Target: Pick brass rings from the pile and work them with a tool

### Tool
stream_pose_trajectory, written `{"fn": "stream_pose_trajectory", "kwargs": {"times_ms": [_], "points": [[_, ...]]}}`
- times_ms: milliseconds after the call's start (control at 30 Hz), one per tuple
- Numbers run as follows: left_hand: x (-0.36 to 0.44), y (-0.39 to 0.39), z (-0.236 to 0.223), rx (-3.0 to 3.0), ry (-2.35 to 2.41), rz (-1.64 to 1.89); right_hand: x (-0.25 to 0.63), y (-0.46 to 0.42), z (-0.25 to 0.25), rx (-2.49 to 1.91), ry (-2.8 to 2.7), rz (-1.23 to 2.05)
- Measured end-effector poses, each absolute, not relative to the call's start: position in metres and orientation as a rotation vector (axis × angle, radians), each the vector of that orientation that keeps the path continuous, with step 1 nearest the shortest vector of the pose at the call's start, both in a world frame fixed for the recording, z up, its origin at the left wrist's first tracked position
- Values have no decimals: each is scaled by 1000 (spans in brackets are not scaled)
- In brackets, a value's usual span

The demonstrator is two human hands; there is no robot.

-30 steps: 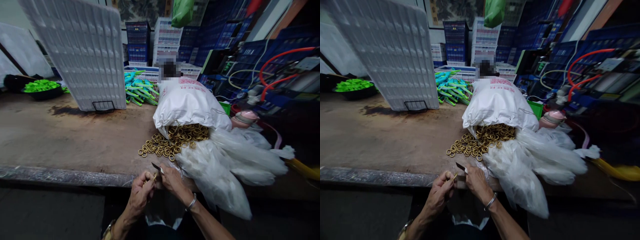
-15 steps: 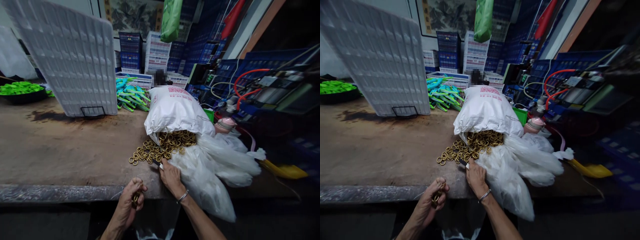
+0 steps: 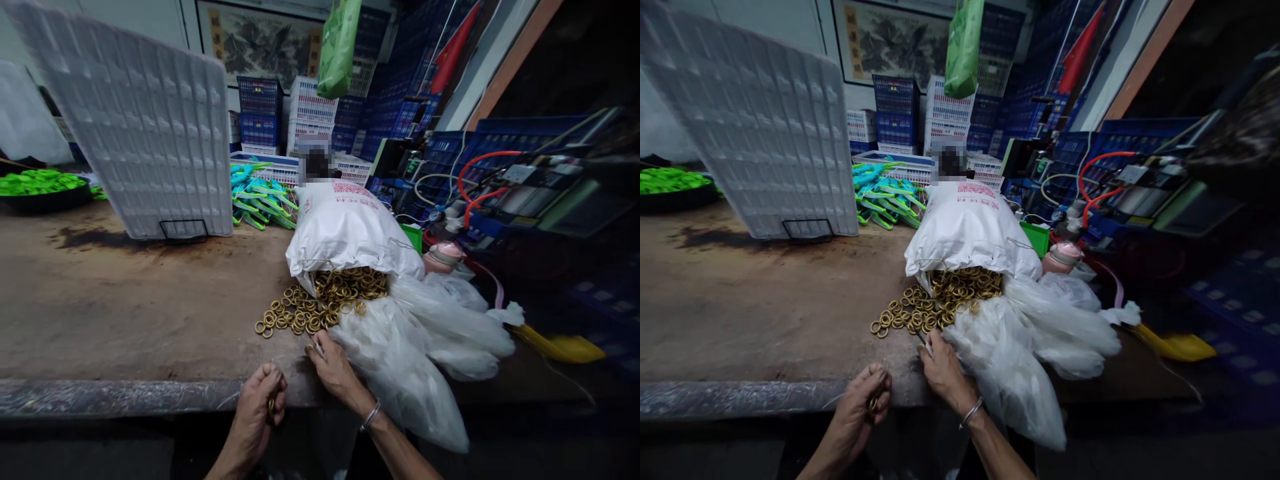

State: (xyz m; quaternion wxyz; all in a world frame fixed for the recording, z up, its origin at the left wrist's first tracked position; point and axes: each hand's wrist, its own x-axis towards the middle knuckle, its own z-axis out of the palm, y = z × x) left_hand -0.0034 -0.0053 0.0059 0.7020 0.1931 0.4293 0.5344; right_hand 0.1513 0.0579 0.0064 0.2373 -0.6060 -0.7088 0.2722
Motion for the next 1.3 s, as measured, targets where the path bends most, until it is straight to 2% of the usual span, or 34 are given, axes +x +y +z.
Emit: {"fn": "stream_pose_trajectory", "kwargs": {"times_ms": [167,333,433,700,1000,1300], "points": [[5,-3,0,632,1165,1234,126,40,12,-1223,-1464,1505],[4,-3,4,718,1205,1245,112,28,17,-1052,-1183,1789],[2,-4,9,808,1233,1285,113,29,15,-1104,-1237,1774],[-1,-8,11,1157,1374,1421,122,36,20,-1263,-1607,1393],[4,-8,20,792,1200,1071,124,33,14,-1309,-1538,1451],[4,-10,20,593,949,1086,124,33,15,-1266,-1444,1554]]}}
